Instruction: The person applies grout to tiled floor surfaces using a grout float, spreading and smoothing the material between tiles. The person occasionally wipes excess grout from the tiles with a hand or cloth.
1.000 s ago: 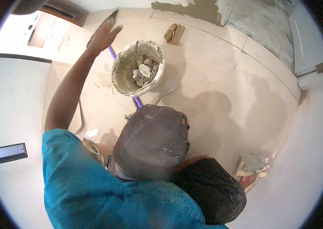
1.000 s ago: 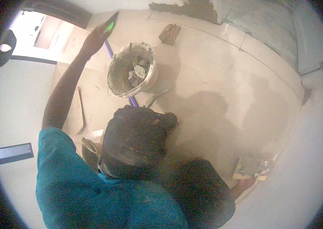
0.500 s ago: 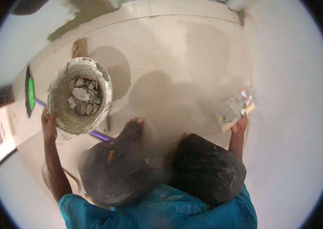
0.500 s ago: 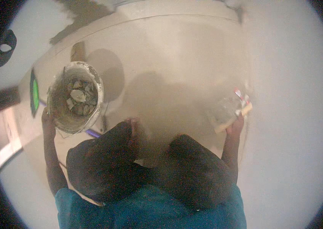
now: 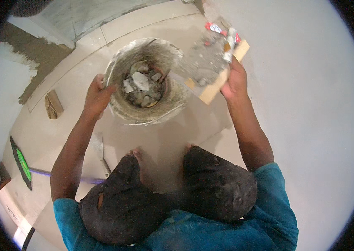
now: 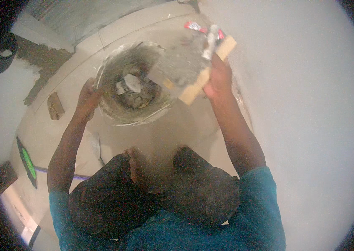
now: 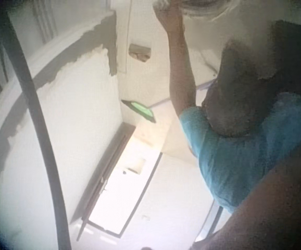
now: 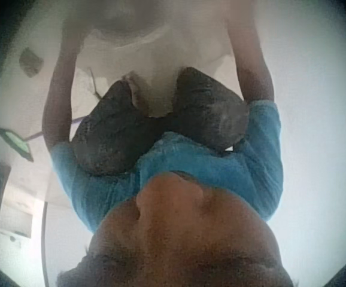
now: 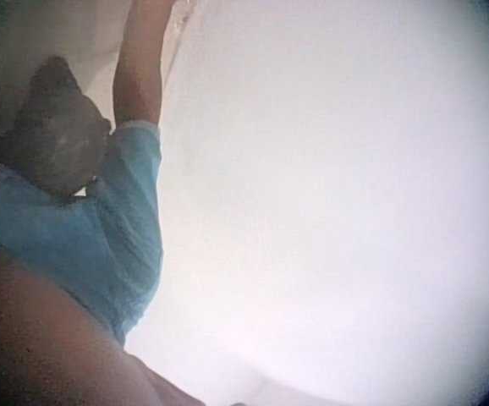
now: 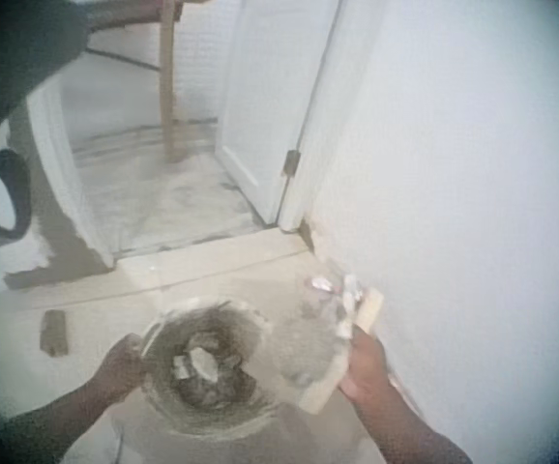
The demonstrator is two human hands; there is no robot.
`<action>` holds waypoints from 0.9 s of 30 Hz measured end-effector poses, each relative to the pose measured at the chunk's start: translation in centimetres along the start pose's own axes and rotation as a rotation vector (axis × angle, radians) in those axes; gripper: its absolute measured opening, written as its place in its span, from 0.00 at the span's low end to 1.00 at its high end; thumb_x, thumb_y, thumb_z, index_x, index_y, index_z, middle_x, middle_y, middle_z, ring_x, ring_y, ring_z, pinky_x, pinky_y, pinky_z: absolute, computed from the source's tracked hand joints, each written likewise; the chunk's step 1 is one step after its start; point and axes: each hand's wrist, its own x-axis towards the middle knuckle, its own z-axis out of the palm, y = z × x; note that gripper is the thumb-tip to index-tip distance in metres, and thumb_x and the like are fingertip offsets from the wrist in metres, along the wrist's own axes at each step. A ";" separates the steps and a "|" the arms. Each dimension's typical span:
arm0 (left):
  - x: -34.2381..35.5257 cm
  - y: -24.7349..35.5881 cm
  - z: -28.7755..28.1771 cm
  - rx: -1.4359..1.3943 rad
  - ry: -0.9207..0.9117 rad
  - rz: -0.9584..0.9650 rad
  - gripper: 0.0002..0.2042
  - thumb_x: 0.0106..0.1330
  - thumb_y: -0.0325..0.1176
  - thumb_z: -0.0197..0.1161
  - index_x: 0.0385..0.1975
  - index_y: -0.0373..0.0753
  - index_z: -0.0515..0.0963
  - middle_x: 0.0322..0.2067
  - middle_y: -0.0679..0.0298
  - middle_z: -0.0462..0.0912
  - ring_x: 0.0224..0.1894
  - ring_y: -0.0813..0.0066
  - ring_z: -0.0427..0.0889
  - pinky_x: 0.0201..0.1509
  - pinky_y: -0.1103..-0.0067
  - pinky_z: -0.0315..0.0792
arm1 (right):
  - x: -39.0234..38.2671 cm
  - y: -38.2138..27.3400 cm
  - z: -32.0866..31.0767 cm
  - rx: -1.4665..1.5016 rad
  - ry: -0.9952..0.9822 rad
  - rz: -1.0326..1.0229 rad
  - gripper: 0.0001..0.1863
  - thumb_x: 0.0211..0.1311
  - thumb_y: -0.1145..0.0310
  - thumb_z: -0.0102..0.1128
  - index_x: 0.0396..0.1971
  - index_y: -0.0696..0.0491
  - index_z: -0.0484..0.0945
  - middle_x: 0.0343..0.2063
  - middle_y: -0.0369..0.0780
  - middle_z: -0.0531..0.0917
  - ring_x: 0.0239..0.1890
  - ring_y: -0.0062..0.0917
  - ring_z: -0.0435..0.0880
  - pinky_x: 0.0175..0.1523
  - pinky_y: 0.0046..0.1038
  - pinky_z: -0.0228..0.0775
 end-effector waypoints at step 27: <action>-11.9 -3.1 -14.5 0.181 -0.312 -0.137 0.26 0.67 0.38 0.60 0.63 0.36 0.65 0.53 0.58 0.77 0.53 0.67 0.76 0.57 0.72 0.69 | -27.6 -6.9 9.2 -1.197 0.410 -0.664 0.31 0.59 0.56 0.65 0.58 0.53 0.63 0.43 0.51 0.81 0.43 0.47 0.83 0.47 0.42 0.76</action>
